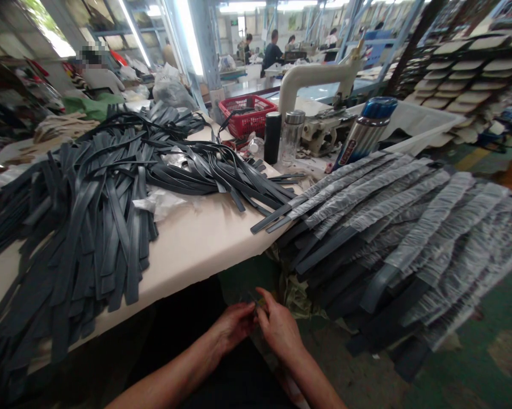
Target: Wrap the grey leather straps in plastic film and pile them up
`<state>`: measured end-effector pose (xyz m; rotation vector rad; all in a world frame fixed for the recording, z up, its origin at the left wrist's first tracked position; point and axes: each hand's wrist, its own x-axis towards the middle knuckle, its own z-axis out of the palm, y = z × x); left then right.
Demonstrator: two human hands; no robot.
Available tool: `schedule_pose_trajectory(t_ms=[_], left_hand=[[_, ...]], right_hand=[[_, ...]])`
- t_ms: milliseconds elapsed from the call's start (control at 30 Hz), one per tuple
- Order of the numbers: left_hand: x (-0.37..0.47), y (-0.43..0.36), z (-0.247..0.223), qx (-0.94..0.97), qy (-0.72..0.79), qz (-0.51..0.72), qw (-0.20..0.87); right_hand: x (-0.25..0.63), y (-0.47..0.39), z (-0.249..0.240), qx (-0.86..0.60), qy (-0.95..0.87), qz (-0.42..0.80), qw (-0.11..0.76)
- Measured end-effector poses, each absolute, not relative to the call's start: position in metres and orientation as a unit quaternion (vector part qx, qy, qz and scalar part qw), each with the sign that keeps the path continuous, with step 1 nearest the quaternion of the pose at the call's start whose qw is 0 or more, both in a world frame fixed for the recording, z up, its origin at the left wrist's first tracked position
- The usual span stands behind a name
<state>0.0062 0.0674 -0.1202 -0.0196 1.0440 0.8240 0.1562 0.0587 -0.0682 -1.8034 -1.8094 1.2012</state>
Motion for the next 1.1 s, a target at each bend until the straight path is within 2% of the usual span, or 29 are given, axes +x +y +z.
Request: schedule_pose_trajectory(t_ms=[133,367,567,767,1000,1100], left_hand=[[-0.006,0.075,-0.122,-0.011,0.493,0.409,0.768],[0.007,0.066,-0.12,-0.013,0.48,0.378,0.791],[-0.019,0.085,-0.126,-0.046,0.513,0.411,0.752],[-0.015,0.079,-0.125,-0.072,0.512,0.375,0.77],[-0.004,0.066,-0.107,-0.052,0.466,0.341,0.815],[-0.003,0.062,-0.097,-0.041,0.434,0.338,0.834]], right_hand=[[0.163,0.053,-0.057,-0.623,-0.641,0.425,0.145],[0.154,0.064,-0.055,-0.629,-0.642,0.413,0.148],[0.173,0.043,-0.035,-0.505,-0.723,0.436,0.181],[0.183,0.035,-0.05,-0.43,-0.8,0.303,0.289],[0.165,0.056,-0.077,-0.457,-0.806,0.243,0.288],[0.163,0.062,-0.086,-0.458,-0.795,0.241,0.316]])
